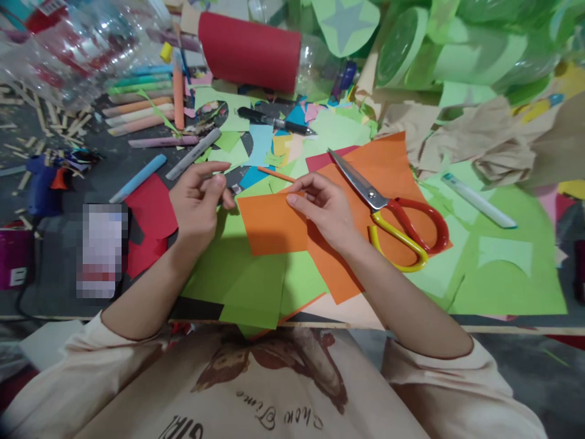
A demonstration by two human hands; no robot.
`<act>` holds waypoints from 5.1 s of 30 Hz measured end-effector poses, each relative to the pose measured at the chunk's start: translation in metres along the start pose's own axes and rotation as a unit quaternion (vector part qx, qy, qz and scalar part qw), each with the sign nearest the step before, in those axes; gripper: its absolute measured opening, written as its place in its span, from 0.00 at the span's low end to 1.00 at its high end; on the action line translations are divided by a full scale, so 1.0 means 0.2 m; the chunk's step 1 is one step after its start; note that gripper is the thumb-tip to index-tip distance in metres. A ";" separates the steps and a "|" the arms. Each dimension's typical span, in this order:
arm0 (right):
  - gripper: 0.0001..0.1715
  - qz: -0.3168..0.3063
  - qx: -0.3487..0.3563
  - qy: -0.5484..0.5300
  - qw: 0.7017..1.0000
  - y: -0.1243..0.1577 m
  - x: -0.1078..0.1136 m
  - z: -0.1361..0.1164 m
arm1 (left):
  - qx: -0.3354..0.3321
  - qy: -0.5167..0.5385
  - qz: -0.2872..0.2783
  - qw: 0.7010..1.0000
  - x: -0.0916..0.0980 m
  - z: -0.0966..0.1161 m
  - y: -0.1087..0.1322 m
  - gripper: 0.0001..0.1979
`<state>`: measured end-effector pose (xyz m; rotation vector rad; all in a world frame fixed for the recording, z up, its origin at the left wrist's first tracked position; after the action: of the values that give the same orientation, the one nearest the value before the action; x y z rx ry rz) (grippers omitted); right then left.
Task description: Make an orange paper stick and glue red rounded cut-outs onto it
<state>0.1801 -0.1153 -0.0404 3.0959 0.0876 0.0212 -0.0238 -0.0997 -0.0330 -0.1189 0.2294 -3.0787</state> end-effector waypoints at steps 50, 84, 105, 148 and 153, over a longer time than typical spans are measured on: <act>0.15 -0.079 -0.014 0.068 0.994 0.04 -0.05 0.00 | -0.015 -0.061 -0.160 0.985 -0.08 0.04 0.07 0.09; 0.04 -0.012 0.049 0.085 0.995 0.05 -0.02 -0.03 | 0.055 -0.032 -0.202 0.977 -0.04 0.04 0.03 0.12; 0.07 -0.042 0.033 0.088 0.995 0.04 -0.03 -0.03 | 0.059 -0.048 -0.215 0.974 -0.06 0.02 0.04 0.12; 0.10 -0.045 0.254 0.219 0.941 0.10 -0.06 -0.01 | 0.119 -0.084 -0.242 0.959 -0.08 0.04 0.06 0.13; 0.06 -0.063 0.203 0.212 0.954 0.10 -0.08 -0.03 | 0.081 -0.092 -0.237 0.964 -0.07 0.01 0.07 0.12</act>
<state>0.1650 -0.1352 -0.0342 3.4189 0.3455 0.7556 -0.0091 -0.1136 -0.0335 -0.5222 -0.0750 -3.5065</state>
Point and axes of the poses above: each hand's wrist, its own y-axis away from the middle knuckle, its own x-axis out of the back of the hand, z = x × y, the point moved 3 cm from there along -y, towards the middle knuckle, and after that the axes turned 4 degrees about y, right-handed, at the moved point
